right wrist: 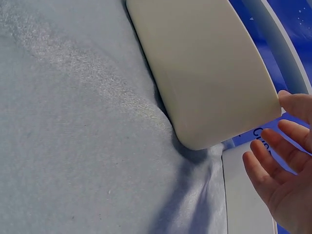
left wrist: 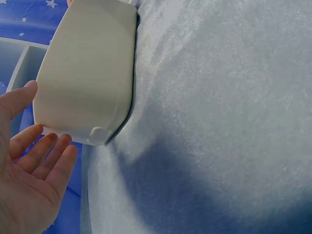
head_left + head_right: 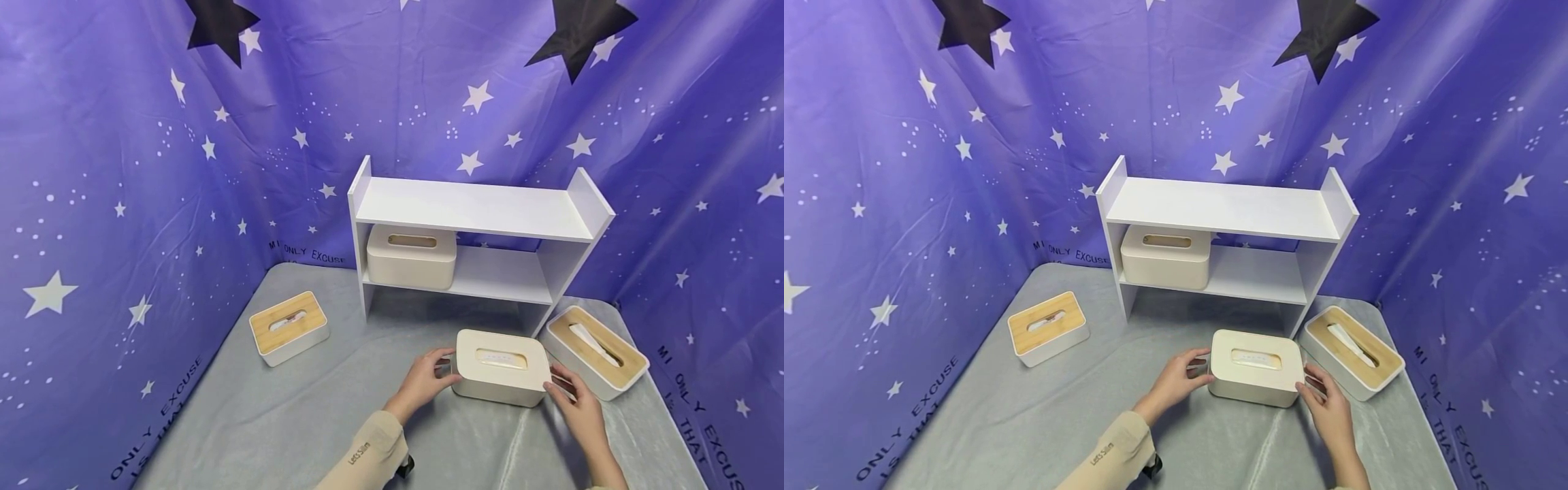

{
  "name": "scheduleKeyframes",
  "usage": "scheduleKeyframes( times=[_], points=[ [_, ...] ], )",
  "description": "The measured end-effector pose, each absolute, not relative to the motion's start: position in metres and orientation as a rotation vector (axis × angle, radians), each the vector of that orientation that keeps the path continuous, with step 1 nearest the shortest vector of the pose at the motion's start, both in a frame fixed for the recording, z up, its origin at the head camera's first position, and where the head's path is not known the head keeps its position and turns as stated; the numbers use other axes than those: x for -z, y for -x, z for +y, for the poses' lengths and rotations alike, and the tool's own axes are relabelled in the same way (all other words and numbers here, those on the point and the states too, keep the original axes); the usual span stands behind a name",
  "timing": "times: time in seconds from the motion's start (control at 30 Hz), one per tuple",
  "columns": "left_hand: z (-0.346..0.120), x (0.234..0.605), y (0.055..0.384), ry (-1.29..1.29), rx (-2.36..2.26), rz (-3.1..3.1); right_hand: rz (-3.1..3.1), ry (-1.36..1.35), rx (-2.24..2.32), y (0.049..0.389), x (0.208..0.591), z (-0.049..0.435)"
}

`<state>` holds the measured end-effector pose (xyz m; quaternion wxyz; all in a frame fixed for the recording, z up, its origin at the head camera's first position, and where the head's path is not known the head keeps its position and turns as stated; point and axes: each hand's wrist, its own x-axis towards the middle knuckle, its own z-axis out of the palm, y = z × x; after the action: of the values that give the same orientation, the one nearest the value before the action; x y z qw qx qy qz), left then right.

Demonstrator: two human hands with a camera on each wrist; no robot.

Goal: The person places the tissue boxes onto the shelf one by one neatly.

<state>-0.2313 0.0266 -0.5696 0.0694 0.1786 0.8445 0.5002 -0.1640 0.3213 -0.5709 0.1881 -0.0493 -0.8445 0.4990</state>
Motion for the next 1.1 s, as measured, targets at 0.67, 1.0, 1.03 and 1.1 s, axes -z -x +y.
scheduleKeyframes(
  times=[0.67, 1.0, 1.03, 1.1],
  points=[
    [0.0284, 0.5747, 0.2318, -0.531, -1.493, 2.547, -2.386, 0.189, -1.469, 0.1588, 0.5748, 0.3183],
    [0.0297, 0.5773, 0.2317, -0.539, -1.514, 2.542, -2.388, 0.208, -1.487, 0.1585, 0.5786, 0.3178],
    [0.0299, 0.5777, 0.2316, -0.542, -1.514, 2.545, -2.385, 0.208, -1.490, 0.1585, 0.5787, 0.3176],
    [0.0303, 0.5783, 0.2313, -0.543, -1.514, 2.547, -2.384, 0.209, -1.497, 0.1584, 0.5787, 0.3175]
  ],
)
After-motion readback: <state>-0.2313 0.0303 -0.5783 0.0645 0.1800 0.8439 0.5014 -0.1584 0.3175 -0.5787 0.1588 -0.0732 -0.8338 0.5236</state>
